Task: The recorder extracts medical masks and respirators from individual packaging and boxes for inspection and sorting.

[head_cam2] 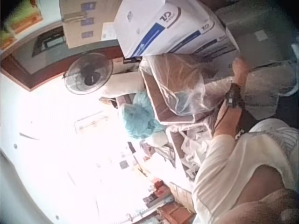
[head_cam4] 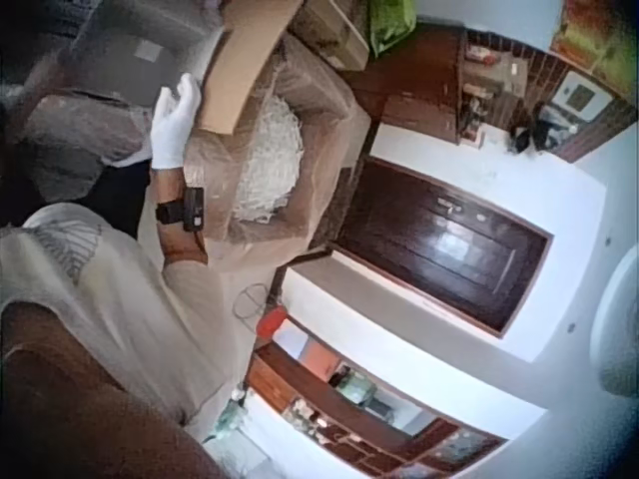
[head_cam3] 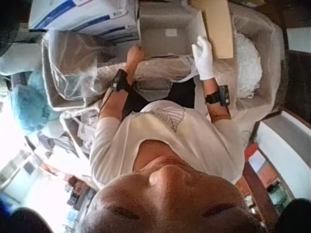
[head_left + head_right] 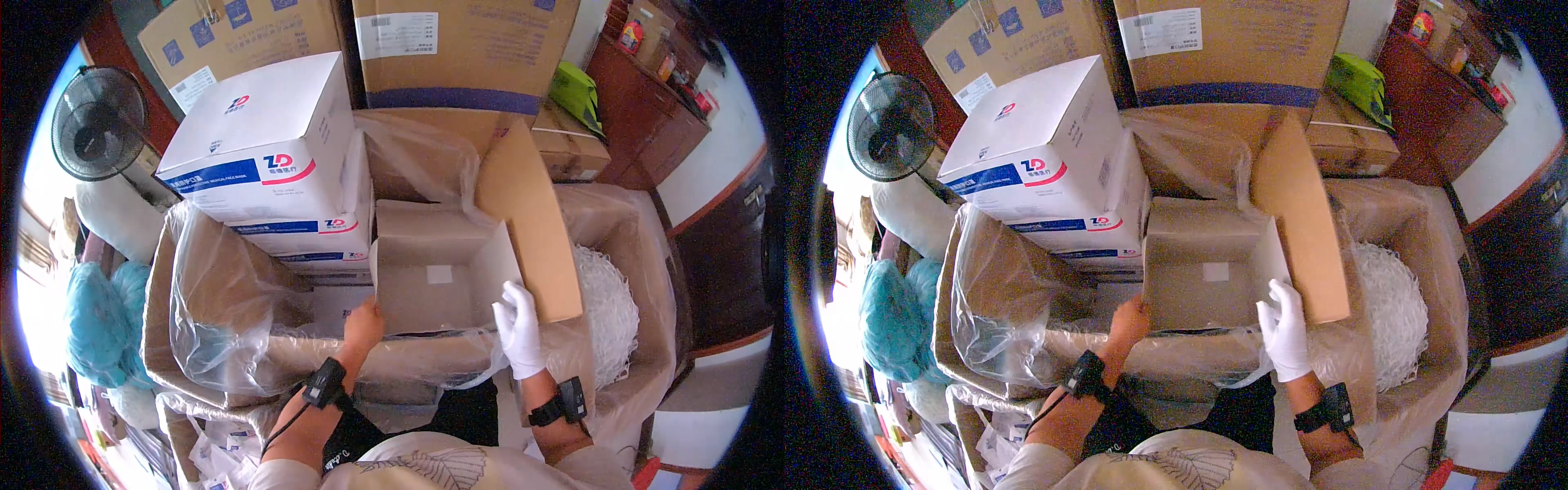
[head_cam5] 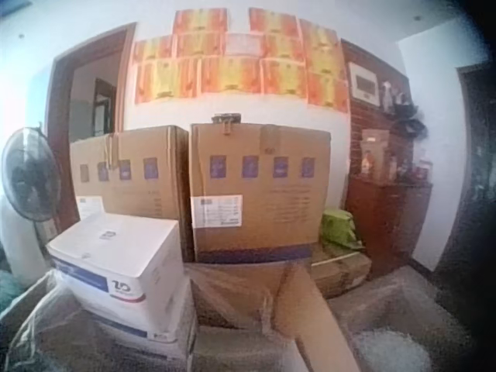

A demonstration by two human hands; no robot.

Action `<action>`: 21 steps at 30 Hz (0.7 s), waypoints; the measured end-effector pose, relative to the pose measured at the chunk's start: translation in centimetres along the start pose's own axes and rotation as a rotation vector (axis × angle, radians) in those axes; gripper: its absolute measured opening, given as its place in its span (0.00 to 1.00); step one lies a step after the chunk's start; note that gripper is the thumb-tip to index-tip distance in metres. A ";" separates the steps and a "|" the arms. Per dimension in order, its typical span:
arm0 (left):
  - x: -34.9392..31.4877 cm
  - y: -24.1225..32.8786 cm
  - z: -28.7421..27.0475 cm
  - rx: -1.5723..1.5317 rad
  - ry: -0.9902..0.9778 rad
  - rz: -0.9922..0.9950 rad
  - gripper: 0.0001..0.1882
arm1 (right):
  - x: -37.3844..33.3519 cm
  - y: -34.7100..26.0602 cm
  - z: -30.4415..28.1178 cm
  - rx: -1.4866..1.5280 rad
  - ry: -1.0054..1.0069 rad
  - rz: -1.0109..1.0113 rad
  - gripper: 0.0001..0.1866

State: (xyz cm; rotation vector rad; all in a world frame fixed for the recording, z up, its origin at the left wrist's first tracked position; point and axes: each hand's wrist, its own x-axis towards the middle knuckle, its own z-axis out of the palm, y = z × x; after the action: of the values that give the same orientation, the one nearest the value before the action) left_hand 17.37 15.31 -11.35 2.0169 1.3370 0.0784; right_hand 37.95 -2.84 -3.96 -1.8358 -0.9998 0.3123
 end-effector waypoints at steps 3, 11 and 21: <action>-2.1 2.3 -3.3 0.105 0.036 0.059 0.16 | 0.0 -0.9 -1.3 -0.084 0.139 -0.004 0.27; -7.7 6.0 -10.2 0.051 0.180 0.325 0.16 | -0.5 -4.4 -3.7 -0.371 -0.090 0.020 0.42; -18.1 9.8 -19.6 -0.125 0.476 0.480 0.13 | -4.3 -9.0 -8.7 0.524 -0.027 -0.081 0.39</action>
State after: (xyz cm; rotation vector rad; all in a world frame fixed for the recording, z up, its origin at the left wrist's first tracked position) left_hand 8.59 8.37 14.81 2.2490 1.0429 0.8848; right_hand 35.98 -10.03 6.97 -1.3171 -0.9038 0.4987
